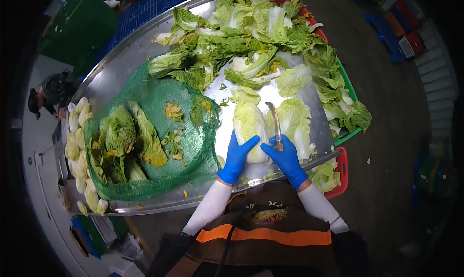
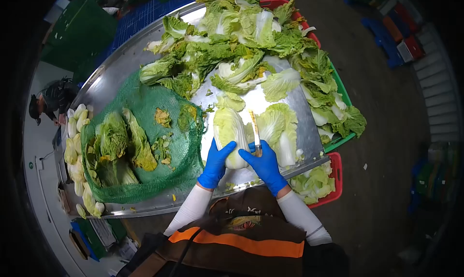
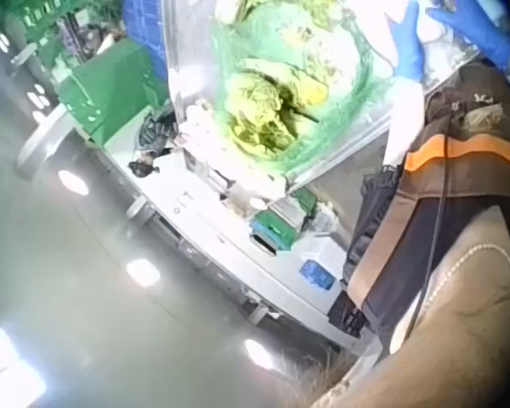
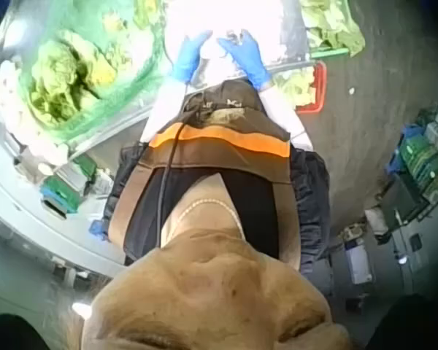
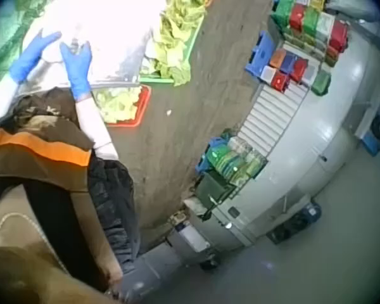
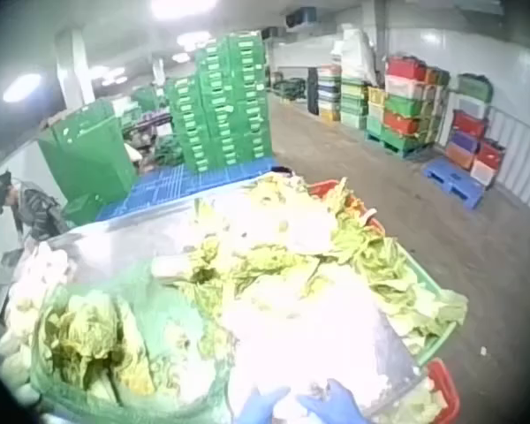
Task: Peeling and trimming Napa cabbage at a food production prep table.
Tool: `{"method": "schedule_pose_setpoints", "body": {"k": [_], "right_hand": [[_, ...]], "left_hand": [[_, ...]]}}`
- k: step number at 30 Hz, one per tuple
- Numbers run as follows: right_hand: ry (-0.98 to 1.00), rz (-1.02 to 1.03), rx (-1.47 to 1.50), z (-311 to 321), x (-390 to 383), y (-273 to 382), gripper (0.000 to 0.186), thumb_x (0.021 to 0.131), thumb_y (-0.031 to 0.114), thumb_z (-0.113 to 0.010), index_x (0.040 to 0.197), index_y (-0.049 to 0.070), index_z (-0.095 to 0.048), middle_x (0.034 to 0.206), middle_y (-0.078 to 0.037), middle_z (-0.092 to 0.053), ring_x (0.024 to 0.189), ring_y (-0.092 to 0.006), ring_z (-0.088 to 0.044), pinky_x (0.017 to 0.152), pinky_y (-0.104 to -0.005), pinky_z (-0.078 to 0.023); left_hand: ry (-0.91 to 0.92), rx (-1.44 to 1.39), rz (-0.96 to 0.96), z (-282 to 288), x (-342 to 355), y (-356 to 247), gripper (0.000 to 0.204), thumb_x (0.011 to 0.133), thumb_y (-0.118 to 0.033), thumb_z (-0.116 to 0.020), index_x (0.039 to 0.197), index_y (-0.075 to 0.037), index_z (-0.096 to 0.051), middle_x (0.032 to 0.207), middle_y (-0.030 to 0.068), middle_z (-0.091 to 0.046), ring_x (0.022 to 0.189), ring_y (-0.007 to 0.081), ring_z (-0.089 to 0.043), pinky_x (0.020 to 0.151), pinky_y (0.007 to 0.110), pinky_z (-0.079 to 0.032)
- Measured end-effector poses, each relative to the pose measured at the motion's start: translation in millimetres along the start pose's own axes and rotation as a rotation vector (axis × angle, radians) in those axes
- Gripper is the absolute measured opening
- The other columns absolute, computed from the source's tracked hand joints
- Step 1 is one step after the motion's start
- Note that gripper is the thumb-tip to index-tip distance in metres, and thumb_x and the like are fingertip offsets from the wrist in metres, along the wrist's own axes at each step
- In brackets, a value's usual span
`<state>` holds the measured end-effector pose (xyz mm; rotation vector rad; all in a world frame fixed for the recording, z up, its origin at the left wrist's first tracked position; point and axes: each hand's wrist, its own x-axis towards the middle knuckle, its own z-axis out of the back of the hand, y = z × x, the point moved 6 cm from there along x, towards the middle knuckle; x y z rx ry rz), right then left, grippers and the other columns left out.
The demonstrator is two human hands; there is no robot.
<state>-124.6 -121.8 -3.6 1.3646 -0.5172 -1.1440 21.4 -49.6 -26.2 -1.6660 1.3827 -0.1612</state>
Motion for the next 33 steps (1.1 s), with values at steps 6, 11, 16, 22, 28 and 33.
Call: {"method": "schedule_pose_setpoints", "body": {"k": [6,11,16,22,28,33], "right_hand": [[0.207,-0.184,0.081,-8.4,-3.7,-8.5,0.040,0.078,0.030,-0.080,0.099,0.003,-0.059,0.084,-0.001,-0.059,0.075,-0.0079,-0.055,0.068,-0.0253,-0.048],[0.090,-0.166,0.528,36.0,-6.5,-7.5,0.031,0.084,0.022,-0.070,0.105,0.001,-0.060,0.087,-0.002,-0.062,0.076,-0.0082,-0.057,0.070,-0.0237,-0.048],[-0.088,-0.260,0.619,125.7,7.4,-75.7,0.038,0.081,0.020,-0.073,0.109,-0.001,-0.060,0.093,-0.005,-0.063,0.085,-0.0116,-0.059,0.075,-0.0272,-0.050],[-0.113,-0.183,0.025,124.2,47.5,-109.8,0.052,0.071,0.022,-0.084,0.110,-0.001,-0.058,0.090,-0.005,-0.061,0.078,-0.0146,-0.059,0.071,-0.0308,-0.052],[-0.015,-0.566,0.759,55.9,4.9,-176.2,0.036,0.092,0.043,-0.054,0.115,0.017,-0.060,0.077,0.002,-0.057,0.057,-0.0092,-0.050,0.050,-0.0254,-0.042],[-0.062,-0.366,0.859,114.7,-64.7,-130.0,0.046,0.094,0.029,-0.056,0.133,0.008,-0.046,0.120,-0.005,-0.058,0.106,-0.0162,-0.060,0.083,-0.0325,-0.052]], "left_hand": [[-0.022,0.313,-0.121,-12.6,-6.9,-21.5,0.076,0.075,-0.007,-0.079,0.138,0.000,-0.037,0.129,0.0146,-0.052,0.117,0.0222,-0.053,0.098,0.034,-0.045],[0.069,0.484,-0.074,0.8,0.2,-26.2,0.079,0.073,-0.013,-0.082,0.137,0.001,-0.039,0.126,0.0142,-0.055,0.116,0.0220,-0.055,0.096,0.034,-0.046],[-0.037,-0.039,0.263,50.5,20.3,3.4,0.060,0.087,-0.027,-0.067,0.136,0.001,-0.044,0.125,0.0146,-0.058,0.111,0.0250,-0.059,0.097,0.039,-0.047],[0.052,0.077,0.339,42.5,61.3,32.5,0.051,0.091,-0.029,-0.063,0.131,-0.001,-0.049,0.118,0.0146,-0.061,0.104,0.0255,-0.063,0.092,0.040,-0.052],[0.160,0.005,0.562,-27.4,47.9,107.6,0.055,0.089,-0.028,-0.066,0.133,0.000,-0.048,0.121,0.0153,-0.061,0.105,0.0244,-0.064,0.093,0.037,-0.052],[0.338,0.083,0.685,-103.2,11.0,117.5,0.062,0.089,-0.029,-0.067,0.136,0.003,-0.043,0.121,0.0176,-0.061,0.106,0.0241,-0.064,0.093,0.035,-0.051]]}}
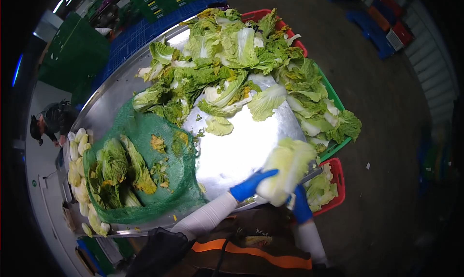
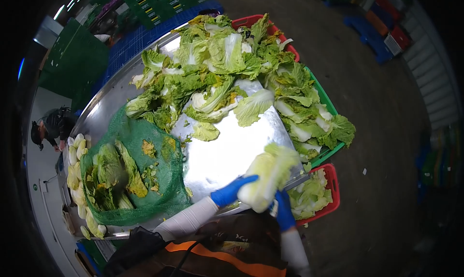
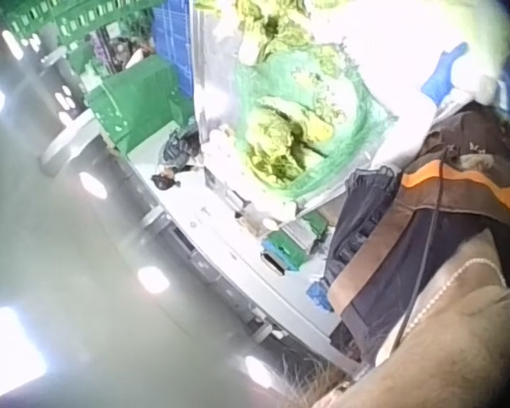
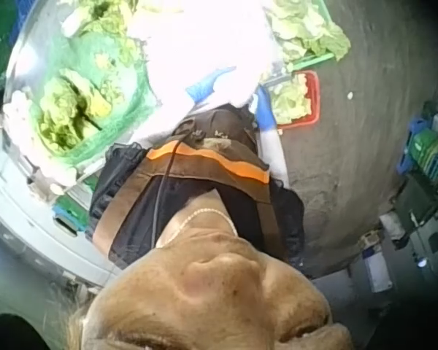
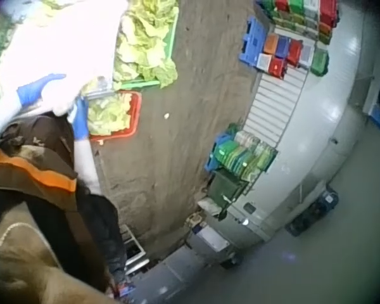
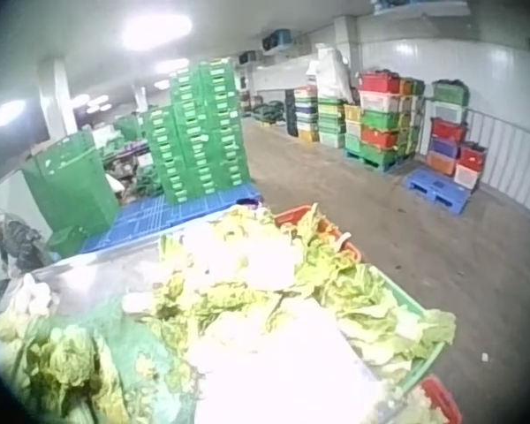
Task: Peeling and trimming Napa cabbage at a food production prep table.
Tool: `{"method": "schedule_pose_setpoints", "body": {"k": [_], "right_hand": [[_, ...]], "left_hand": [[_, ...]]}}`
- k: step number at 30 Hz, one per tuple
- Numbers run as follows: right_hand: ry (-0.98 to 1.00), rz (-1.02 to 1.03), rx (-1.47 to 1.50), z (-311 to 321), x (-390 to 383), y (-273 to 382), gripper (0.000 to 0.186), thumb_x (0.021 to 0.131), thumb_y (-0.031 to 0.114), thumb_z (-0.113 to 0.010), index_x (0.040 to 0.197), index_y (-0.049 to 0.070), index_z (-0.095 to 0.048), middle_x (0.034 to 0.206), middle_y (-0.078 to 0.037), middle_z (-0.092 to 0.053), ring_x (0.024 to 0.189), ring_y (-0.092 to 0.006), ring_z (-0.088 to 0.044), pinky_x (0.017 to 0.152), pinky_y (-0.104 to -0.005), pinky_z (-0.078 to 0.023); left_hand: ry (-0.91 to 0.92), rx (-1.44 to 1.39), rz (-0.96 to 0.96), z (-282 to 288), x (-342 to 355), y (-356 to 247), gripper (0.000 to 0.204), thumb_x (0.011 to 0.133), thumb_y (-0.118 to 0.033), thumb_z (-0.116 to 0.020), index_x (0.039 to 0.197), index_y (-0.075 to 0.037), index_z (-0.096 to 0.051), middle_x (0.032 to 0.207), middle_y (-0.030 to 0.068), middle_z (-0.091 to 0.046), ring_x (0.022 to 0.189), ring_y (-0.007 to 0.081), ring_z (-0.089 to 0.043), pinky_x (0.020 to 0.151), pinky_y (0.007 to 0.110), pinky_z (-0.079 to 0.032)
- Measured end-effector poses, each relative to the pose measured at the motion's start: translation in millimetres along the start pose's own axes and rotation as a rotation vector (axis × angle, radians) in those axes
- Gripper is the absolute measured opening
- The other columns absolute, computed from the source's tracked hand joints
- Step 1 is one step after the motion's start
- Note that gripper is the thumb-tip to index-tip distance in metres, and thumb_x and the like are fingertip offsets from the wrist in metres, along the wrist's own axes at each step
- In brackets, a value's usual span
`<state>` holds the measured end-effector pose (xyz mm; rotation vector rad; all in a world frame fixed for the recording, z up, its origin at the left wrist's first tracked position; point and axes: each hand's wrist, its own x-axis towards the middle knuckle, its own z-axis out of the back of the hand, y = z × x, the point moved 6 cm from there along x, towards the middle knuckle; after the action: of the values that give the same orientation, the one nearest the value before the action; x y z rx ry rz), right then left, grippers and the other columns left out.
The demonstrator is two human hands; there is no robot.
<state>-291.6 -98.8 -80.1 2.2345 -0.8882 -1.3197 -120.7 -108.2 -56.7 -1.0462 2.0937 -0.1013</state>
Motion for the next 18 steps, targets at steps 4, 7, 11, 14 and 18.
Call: {"method": "schedule_pose_setpoints", "body": {"k": [4,7,11,14,18], "right_hand": [[-0.288,0.075,-0.001,109.7,-89.7,34.0,0.037,0.096,0.035,-0.049,0.123,0.009,-0.053,0.098,-0.002,-0.061,0.082,-0.0107,-0.059,0.066,-0.0268,-0.049],[-0.536,0.337,-0.156,163.7,-121.6,61.8,0.047,0.090,0.025,-0.063,0.130,0.005,-0.050,0.114,-0.009,-0.060,0.100,-0.0178,-0.060,0.082,-0.0317,-0.050],[-0.896,0.425,-1.060,175.2,-100.0,91.7,0.056,0.083,0.012,-0.070,0.132,-0.002,-0.048,0.123,-0.017,-0.056,0.112,-0.0254,-0.056,0.093,-0.0364,-0.047],[-0.665,0.601,-1.222,138.2,-14.3,95.8,0.043,0.083,0.025,-0.070,0.116,0.000,-0.059,0.108,-0.017,-0.064,0.098,-0.0281,-0.064,0.083,-0.0411,-0.050],[-0.524,0.640,-1.685,26.0,122.1,120.9,0.034,0.080,0.035,-0.068,0.091,0.003,-0.062,0.088,-0.020,-0.063,0.081,-0.0385,-0.061,0.072,-0.0472,-0.049]], "left_hand": [[0.256,0.098,0.018,-107.9,24.1,44.0,0.071,0.086,-0.032,-0.071,0.139,0.003,-0.039,0.132,0.0180,-0.053,0.117,0.0239,-0.056,0.102,0.034,-0.044],[0.299,0.356,0.013,-139.4,33.2,60.9,0.074,0.085,-0.032,-0.072,0.140,0.002,-0.038,0.132,0.0172,-0.053,0.117,0.0224,-0.055,0.100,0.034,-0.045],[0.202,0.098,0.011,-99.6,3.5,33.3,0.070,0.086,-0.027,-0.072,0.140,0.002,-0.038,0.131,0.0142,-0.055,0.116,0.0207,-0.056,0.098,0.033,-0.047],[0.016,-0.183,0.074,-42.8,-25.9,17.9,0.062,0.087,-0.026,-0.070,0.136,0.001,-0.043,0.124,0.0153,-0.059,0.108,0.0232,-0.063,0.091,0.036,-0.053],[-0.273,-0.449,-0.172,63.8,-104.5,-4.5,0.054,0.091,-0.029,-0.063,0.134,0.000,-0.045,0.120,0.0140,-0.061,0.104,0.0234,-0.064,0.091,0.037,-0.052]]}}
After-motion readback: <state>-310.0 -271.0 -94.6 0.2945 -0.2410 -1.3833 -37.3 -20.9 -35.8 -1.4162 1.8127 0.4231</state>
